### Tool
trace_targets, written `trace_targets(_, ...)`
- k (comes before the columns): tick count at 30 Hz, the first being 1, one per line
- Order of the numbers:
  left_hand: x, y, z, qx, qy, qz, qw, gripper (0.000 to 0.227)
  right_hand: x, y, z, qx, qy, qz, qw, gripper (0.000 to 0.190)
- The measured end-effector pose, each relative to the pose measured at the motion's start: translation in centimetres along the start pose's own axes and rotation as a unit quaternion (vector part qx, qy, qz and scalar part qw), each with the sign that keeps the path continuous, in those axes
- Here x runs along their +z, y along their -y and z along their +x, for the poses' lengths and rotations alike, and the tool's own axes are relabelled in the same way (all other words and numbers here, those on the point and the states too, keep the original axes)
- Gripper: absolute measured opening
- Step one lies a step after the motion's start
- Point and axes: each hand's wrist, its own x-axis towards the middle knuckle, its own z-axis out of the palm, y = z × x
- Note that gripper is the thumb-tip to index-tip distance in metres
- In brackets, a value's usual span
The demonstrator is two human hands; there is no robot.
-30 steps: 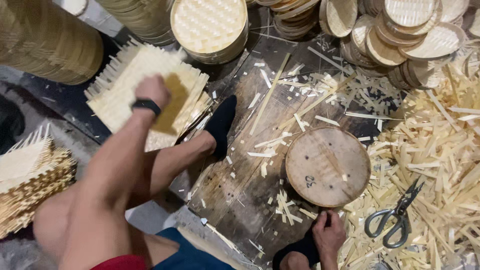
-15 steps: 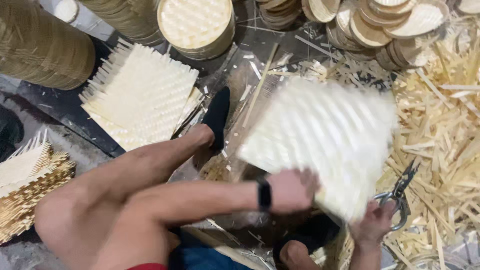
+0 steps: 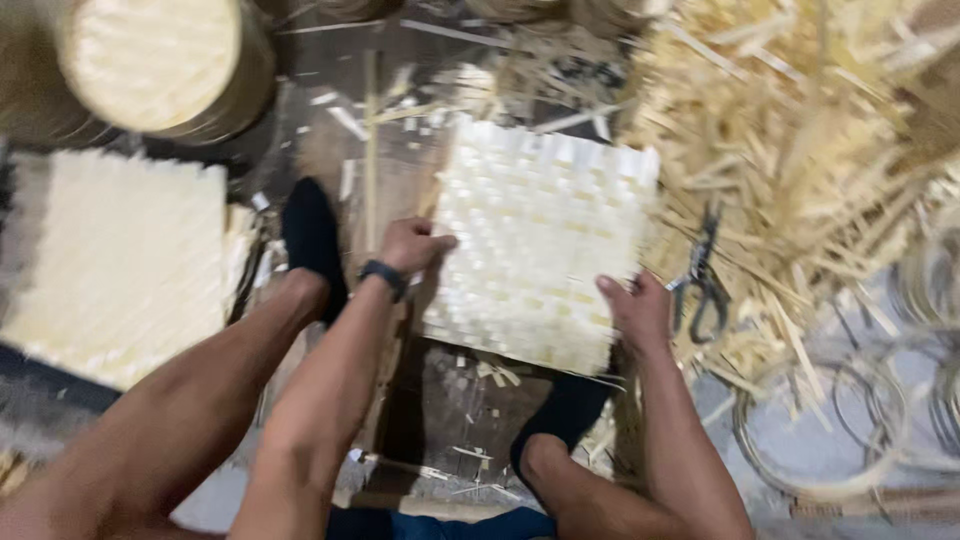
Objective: The person fits a circular bamboo ring over a square woven bamboo sheet, trims the overhanging bamboo strips with scissors, and uses a wooden mold to press the woven material into a circular base.
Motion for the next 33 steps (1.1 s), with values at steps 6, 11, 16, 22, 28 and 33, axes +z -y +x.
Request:
trace_targets(6,0.0,0.2,-0.7,-0.028,-0.023,-0.071,0.997,0.025,0.9,1.9,-1.0,0.006,-0.057,-0.045,0.997,0.031)
trace_targets(11,-2.8,-0.3,-1.4,-0.023,-0.059,-0.073,0.995,0.028,3.6,3.2,-0.8,-0.031,-0.061,-0.070,0.995,0.028)
trace_targets(16,-2.3,-3.3,-3.9,0.032,-0.128,0.027,0.991,0.051,4.9,4.3,-1.2,-0.044,-0.059,0.024,0.997,0.023)
trace_targets(22,2.7,-5.3,-6.8,0.337,0.025,0.495,0.801,0.085,5.3,5.0,-1.2,-0.046,-0.118,-0.064,0.990,0.029)
trace_targets(28,4.5,-4.5,-8.3,0.314,0.134,0.476,0.810,0.104,5.4,3.1,-1.0,-0.106,-0.096,0.006,0.990,0.034)
trace_targets(33,3.8,-6.2,-8.6,0.357,0.153,0.465,0.796,0.112,-0.6,-4.2,-0.7,-0.094,-0.161,0.041,0.982,0.037)
